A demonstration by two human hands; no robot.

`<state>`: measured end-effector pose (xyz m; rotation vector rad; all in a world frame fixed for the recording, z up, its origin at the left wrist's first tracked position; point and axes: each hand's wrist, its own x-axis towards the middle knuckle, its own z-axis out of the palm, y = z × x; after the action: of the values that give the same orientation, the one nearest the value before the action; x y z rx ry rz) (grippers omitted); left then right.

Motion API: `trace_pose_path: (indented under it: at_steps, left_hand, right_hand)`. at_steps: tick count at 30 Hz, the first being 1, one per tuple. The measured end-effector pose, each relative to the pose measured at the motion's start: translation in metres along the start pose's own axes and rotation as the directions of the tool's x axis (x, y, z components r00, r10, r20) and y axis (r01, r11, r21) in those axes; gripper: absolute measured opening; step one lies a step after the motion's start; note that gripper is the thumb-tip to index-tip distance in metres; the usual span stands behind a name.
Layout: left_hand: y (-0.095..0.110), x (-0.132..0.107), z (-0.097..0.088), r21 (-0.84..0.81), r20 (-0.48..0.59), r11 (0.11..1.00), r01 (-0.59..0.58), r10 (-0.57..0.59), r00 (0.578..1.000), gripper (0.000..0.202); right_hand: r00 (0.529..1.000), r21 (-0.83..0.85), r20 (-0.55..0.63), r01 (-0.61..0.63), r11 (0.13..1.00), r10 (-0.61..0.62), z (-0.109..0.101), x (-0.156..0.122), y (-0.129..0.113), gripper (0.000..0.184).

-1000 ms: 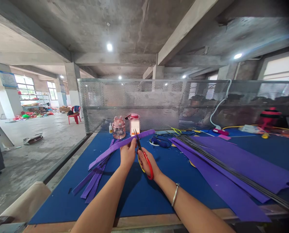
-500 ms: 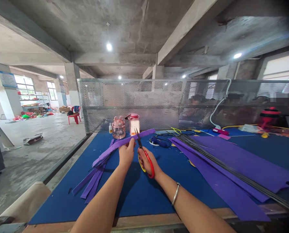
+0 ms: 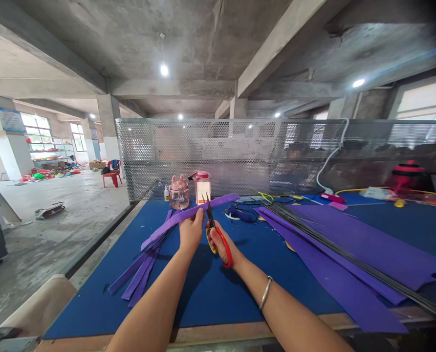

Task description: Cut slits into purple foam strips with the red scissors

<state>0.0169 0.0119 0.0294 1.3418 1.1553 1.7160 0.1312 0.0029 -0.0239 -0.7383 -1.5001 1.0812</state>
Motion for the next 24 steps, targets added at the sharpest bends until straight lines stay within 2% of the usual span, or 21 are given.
trace_pose_path:
  at_steps: [7, 13, 18, 24]
  left_hand:
    - [-0.011, 0.004, 0.001, 0.012, 0.002, 0.999, -0.037, 0.037, 0.999, 0.035]
    - [-0.016, 0.006, 0.001, 0.02, 0.014, 0.999, -0.047, 0.047, 0.999, 0.038]
    - [-0.015, 0.006, 0.001, 0.008, 0.005, 1.0, -0.028, 0.028, 1.0, 0.039]
    - [-0.018, 0.007, 0.001, 0.0, 0.005, 1.0, -0.02, 0.02, 1.0, 0.039]
  right_hand:
    - [0.996, 0.025, -0.065, -0.056, 0.998, 0.058, 0.005, 0.001, -0.006, 0.063]
    - [0.992, -0.052, -0.126, -0.037, 0.998, 0.03, 0.004, 0.001, 0.002, 0.056]
    - [0.991, -0.108, -0.134, -0.015, 0.994, 0.001, 0.003, 0.0, 0.002, 0.052]
    - [0.991, -0.092, -0.131, -0.023, 0.995, 0.011, 0.002, 0.001, 0.004, 0.052]
